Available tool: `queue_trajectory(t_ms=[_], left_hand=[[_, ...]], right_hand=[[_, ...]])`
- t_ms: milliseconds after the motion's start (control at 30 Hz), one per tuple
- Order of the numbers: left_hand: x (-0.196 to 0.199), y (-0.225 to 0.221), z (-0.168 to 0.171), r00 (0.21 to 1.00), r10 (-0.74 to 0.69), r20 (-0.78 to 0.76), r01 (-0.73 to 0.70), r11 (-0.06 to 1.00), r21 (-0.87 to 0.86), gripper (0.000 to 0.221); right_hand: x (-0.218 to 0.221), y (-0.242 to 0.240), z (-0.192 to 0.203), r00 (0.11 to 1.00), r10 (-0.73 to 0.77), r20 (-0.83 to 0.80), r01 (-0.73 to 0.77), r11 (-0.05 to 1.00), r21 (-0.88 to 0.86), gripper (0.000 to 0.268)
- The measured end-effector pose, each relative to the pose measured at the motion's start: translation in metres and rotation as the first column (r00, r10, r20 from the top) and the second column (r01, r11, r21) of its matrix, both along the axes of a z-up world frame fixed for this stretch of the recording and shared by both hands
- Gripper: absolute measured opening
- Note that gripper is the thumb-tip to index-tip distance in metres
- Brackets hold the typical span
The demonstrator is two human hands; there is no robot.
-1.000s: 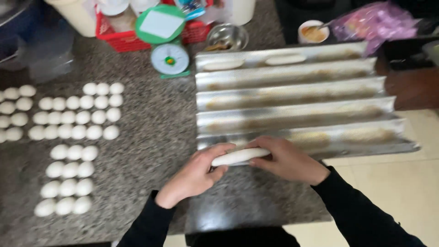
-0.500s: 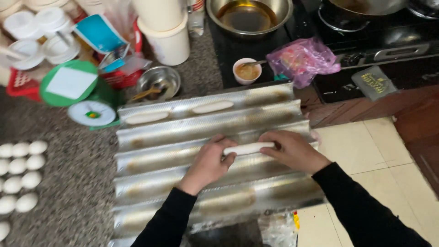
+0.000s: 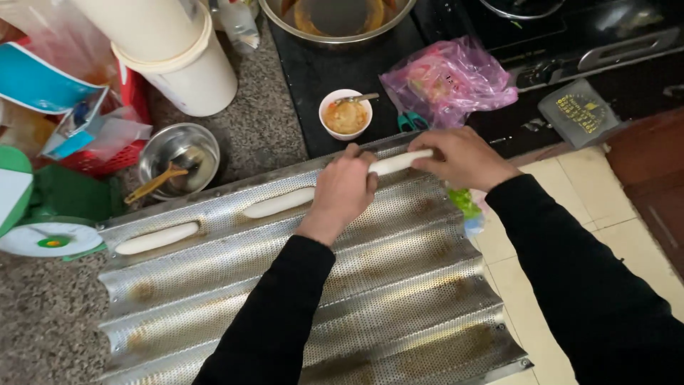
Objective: Shaping dough balls into elongated loaves and arranging them on a baking tray.
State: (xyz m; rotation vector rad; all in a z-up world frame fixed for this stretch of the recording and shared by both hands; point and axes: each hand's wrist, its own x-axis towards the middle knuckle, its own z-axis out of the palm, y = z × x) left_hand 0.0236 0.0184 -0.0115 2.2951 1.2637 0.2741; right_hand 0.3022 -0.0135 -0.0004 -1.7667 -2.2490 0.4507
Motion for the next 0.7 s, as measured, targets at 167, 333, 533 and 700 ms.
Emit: queue_trajectory(t_ms=[167, 333, 533, 700], left_hand=[[0.006, 0.005, -0.049, 0.999, -0.029, -0.037, 0.030, 0.999, 0.016, 0.031], [-0.006, 0.002, -0.038, 0.999, -0.023, -0.046, 0.024, 1.000, 0.007, 0.034], [-0.049, -0.028, 0.005, 0.997, -0.075, -0.004, 0.075, 0.983, 0.167, 0.032], [-0.136, -0.092, 0.059, 0.979, -0.111, 0.171, 0.032, 0.912, 0.408, 0.038]], right_hand=[[0.005, 0.004, -0.024, 0.993, 0.002, 0.119, 0.003, 0.999, -0.036, 0.036], [0.017, 0.004, -0.029, 0.980, 0.003, 0.197, 0.006, 0.999, -0.044, 0.038], [0.000, -0.031, -0.016, 0.980, -0.033, 0.194, 0.022, 0.998, 0.057, 0.033], [0.003, -0.064, -0.017, 0.977, -0.192, 0.091, 0.159, 0.945, 0.286, 0.042]])
